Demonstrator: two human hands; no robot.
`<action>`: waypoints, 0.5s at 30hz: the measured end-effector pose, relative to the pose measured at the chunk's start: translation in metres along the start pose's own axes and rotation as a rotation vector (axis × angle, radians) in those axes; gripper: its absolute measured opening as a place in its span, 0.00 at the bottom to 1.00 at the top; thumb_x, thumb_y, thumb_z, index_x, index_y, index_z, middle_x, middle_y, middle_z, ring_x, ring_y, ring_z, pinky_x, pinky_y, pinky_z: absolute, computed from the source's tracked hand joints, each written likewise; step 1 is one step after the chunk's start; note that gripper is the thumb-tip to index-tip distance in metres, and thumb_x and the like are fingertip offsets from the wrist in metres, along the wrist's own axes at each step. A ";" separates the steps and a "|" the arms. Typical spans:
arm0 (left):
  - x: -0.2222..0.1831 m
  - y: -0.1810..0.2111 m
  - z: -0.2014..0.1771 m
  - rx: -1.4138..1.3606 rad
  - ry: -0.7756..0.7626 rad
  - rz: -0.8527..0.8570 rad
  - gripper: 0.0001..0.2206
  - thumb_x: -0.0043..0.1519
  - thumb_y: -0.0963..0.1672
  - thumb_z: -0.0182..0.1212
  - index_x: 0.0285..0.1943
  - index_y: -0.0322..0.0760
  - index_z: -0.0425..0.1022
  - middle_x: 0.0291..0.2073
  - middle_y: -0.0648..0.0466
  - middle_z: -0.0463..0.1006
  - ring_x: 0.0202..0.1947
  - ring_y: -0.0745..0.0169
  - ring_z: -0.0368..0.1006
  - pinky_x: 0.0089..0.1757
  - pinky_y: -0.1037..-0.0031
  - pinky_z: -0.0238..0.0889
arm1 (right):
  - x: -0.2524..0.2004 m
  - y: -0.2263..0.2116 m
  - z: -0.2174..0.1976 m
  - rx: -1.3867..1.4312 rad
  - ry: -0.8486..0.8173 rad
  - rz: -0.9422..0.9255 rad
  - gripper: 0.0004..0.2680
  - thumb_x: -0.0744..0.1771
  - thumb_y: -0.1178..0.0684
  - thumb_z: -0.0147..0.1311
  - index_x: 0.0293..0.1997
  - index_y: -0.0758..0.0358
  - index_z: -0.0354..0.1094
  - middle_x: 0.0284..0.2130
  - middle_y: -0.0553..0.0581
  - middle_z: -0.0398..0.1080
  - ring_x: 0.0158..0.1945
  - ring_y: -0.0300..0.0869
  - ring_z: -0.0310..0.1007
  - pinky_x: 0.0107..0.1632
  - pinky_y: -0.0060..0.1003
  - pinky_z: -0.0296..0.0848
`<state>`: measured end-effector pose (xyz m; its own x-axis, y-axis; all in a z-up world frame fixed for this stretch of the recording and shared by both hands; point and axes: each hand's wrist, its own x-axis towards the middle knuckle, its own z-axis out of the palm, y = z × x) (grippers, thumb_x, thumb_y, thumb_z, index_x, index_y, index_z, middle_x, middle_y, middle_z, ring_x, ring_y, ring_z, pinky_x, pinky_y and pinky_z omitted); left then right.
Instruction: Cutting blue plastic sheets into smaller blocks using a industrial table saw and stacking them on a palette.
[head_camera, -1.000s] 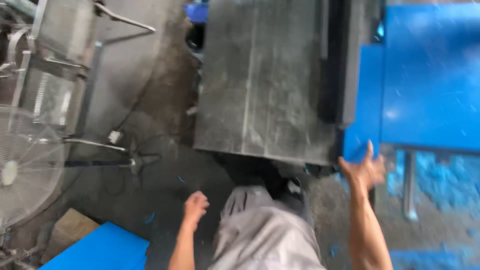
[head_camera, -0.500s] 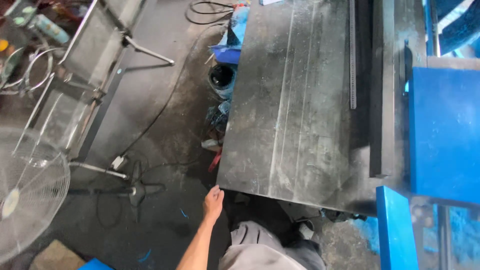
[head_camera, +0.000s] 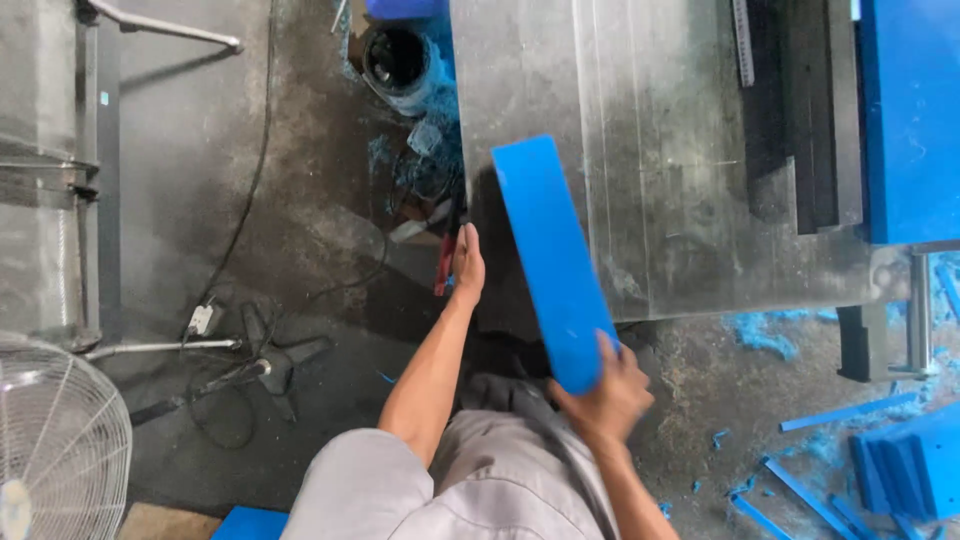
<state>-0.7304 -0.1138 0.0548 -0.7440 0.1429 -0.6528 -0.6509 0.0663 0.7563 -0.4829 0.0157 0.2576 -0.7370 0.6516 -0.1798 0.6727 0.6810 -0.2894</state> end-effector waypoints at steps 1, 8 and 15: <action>0.005 0.012 0.006 -0.003 -0.008 0.003 0.37 0.67 0.60 0.38 0.81 0.39 0.40 0.79 0.49 0.43 0.77 0.49 0.41 0.67 0.65 0.46 | 0.008 -0.017 0.023 -0.004 0.008 0.002 0.41 0.47 0.40 0.75 0.68 0.46 0.59 0.59 0.63 0.65 0.58 0.59 0.66 0.52 0.59 0.66; 0.017 -0.004 0.017 0.535 0.155 0.333 0.48 0.57 0.58 0.69 0.76 0.24 0.48 0.66 0.32 0.66 0.65 0.37 0.67 0.59 0.57 0.63 | -0.001 -0.029 0.111 0.294 0.016 -0.089 0.27 0.59 0.45 0.69 0.65 0.53 0.64 0.59 0.60 0.65 0.59 0.56 0.67 0.53 0.52 0.68; 0.006 0.005 0.012 0.389 0.127 0.296 0.45 0.52 0.54 0.74 0.72 0.26 0.55 0.57 0.37 0.77 0.55 0.40 0.76 0.53 0.58 0.69 | -0.056 0.185 0.107 0.306 -0.149 0.489 0.21 0.65 0.42 0.62 0.64 0.53 0.70 0.54 0.64 0.75 0.53 0.53 0.76 0.53 0.46 0.73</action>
<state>-0.7361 -0.1006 0.0556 -0.9162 0.0919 -0.3901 -0.3229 0.4073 0.8543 -0.3239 0.0691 0.1132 -0.3622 0.7963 -0.4844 0.9033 0.1716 -0.3933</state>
